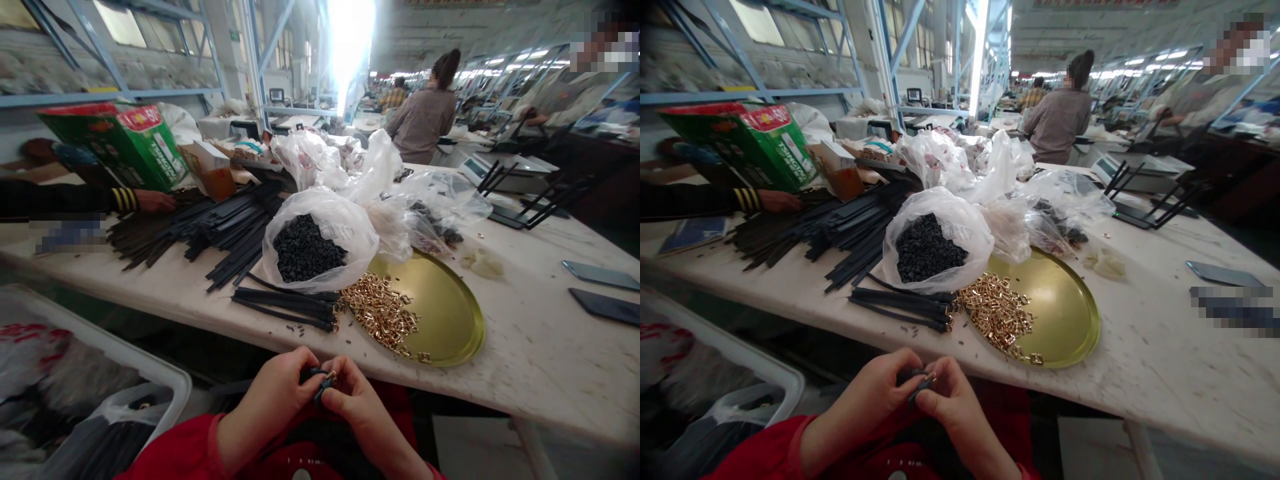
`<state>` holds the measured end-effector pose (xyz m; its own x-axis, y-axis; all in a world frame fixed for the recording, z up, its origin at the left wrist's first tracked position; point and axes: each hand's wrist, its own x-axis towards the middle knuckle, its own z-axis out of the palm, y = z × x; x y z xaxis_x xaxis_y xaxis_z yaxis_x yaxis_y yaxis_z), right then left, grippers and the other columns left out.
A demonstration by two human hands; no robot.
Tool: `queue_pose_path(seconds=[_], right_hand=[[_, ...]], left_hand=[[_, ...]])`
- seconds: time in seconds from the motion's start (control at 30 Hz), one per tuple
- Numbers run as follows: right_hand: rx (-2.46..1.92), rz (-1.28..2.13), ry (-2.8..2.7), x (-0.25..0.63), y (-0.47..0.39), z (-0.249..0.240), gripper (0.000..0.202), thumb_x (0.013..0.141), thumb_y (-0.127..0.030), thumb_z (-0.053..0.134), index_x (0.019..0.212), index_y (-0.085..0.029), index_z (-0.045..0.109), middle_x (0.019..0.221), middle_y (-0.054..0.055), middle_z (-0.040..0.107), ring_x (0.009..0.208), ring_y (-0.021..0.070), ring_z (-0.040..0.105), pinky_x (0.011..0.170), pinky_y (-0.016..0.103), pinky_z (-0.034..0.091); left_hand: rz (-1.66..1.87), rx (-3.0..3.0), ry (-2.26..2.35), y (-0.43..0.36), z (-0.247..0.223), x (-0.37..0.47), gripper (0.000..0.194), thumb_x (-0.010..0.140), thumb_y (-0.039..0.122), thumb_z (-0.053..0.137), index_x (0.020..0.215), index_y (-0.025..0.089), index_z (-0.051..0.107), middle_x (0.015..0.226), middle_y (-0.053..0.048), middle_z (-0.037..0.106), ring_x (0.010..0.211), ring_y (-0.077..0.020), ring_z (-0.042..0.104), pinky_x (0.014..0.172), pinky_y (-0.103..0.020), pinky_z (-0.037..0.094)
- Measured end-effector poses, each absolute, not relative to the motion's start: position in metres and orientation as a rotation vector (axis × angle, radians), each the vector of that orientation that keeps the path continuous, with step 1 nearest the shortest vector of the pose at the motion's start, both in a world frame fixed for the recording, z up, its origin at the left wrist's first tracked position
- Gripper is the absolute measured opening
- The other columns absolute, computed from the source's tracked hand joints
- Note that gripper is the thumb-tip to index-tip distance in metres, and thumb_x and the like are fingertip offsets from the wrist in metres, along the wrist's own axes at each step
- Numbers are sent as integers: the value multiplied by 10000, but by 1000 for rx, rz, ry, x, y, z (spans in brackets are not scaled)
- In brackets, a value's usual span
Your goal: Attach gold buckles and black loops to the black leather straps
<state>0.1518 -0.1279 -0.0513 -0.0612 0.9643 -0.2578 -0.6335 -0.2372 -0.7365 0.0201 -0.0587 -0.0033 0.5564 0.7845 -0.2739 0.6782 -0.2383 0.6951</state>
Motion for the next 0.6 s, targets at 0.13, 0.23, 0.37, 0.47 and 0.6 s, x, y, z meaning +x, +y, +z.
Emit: queue_pose_path(seconds=[0.13, 0.23, 0.37, 0.47, 0.6], right_hand=[[-820, 1671, -503, 153, -132, -54, 357, 586, -251, 785, 633, -181, 438, 682, -54, 497, 628, 81, 446, 586, 184, 340], [-847, 1645, -473, 154, -131, -53, 365, 638, -290, 746, 611, -186, 397, 664, -47, 511, 584, 74, 436, 560, 190, 330], [-1068, 1473, -525, 154, -127, -49, 375, 655, -392, 709, 684, -211, 382, 594, -65, 492, 523, 85, 447, 519, 205, 341], [-1258, 1373, -710, 155, -128, -51, 341, 710, -429, 633, 878, -212, 431, 606, -69, 480, 519, 102, 461, 507, 218, 358], [-1378, 1262, -1188, 160, -136, -54, 137, 833, -328, 464, 820, -192, 479, 639, -34, 487, 563, 109, 446, 512, 221, 340]], left_hand=[[193, 1907, 1125, -63, -3, 16, 151, 758, 273, 533, 813, 167, 626, 787, -19, 665, 729, -167, 585, 654, -244, 406], [236, 1703, 1066, -65, -1, 12, 190, 738, 307, 554, 820, 147, 614, 779, -19, 662, 723, -165, 581, 647, -242, 423], [258, 1381, 995, -67, 1, 10, 209, 687, 285, 575, 818, 123, 589, 786, -24, 662, 728, -160, 583, 674, -251, 438], [272, 1215, 924, -68, -3, 11, 239, 672, 307, 604, 822, 121, 585, 786, -23, 663, 732, -153, 588, 693, -255, 438], [248, 1075, 925, -71, -18, 12, 260, 655, 310, 627, 822, 117, 582, 684, 6, 633, 602, -113, 548, 603, -234, 416]])
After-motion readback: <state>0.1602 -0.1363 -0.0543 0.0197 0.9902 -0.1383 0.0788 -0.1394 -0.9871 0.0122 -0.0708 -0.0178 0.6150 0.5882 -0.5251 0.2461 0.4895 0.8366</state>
